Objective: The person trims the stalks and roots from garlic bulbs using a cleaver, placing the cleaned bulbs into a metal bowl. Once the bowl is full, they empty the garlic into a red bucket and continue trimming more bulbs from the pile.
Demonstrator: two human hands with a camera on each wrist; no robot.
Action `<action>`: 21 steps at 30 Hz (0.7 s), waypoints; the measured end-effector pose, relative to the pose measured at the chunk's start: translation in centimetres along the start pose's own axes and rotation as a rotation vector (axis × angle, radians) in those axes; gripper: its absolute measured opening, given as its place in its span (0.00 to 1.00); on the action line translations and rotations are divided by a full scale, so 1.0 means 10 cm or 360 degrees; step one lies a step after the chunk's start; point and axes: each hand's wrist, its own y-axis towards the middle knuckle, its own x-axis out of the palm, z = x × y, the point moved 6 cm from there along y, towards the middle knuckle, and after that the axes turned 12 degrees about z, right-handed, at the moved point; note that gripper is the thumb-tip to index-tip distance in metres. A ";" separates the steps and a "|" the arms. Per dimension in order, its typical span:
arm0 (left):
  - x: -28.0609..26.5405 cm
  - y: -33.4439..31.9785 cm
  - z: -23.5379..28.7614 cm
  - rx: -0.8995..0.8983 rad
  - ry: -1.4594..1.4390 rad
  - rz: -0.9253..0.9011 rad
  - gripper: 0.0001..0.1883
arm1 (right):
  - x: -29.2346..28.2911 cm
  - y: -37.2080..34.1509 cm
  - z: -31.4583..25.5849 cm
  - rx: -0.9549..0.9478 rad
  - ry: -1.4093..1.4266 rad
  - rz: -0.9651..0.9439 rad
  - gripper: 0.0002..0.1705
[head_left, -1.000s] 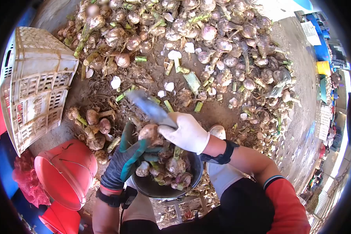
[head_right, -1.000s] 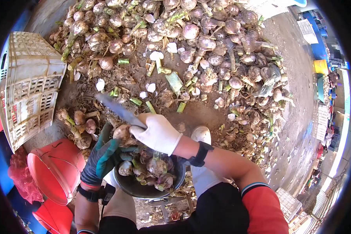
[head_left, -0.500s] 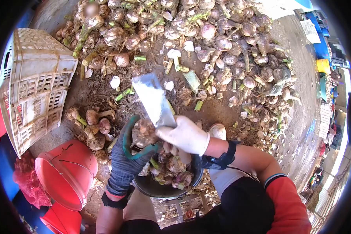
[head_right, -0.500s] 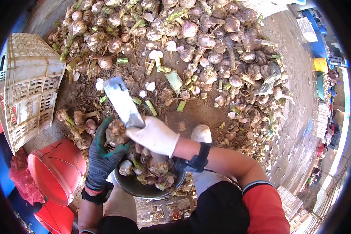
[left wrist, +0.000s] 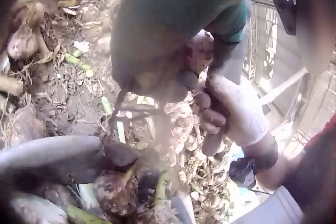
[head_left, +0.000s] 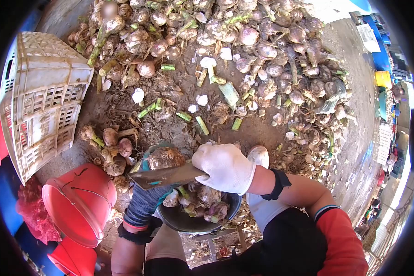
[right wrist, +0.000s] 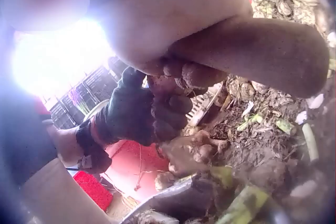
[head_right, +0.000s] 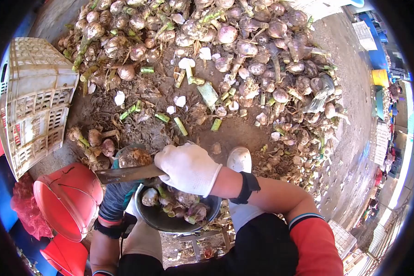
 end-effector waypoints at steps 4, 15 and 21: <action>0.04 -0.03 0.07 0.0307 0.0372 -0.0029 0.16 | 0.10 -0.03 0.07 -0.0012 -0.0051 -0.0040 0.12; 0.19 -0.04 0.09 -0.0276 -0.0151 -0.0162 0.13 | 0.24 -0.06 0.25 -0.0169 0.0074 0.0182 0.13; 0.58 -0.34 1.08 0.0047 -0.0282 -0.1344 0.40 | 0.08 -0.17 0.94 0.0454 -0.0001 0.0533 0.12</action>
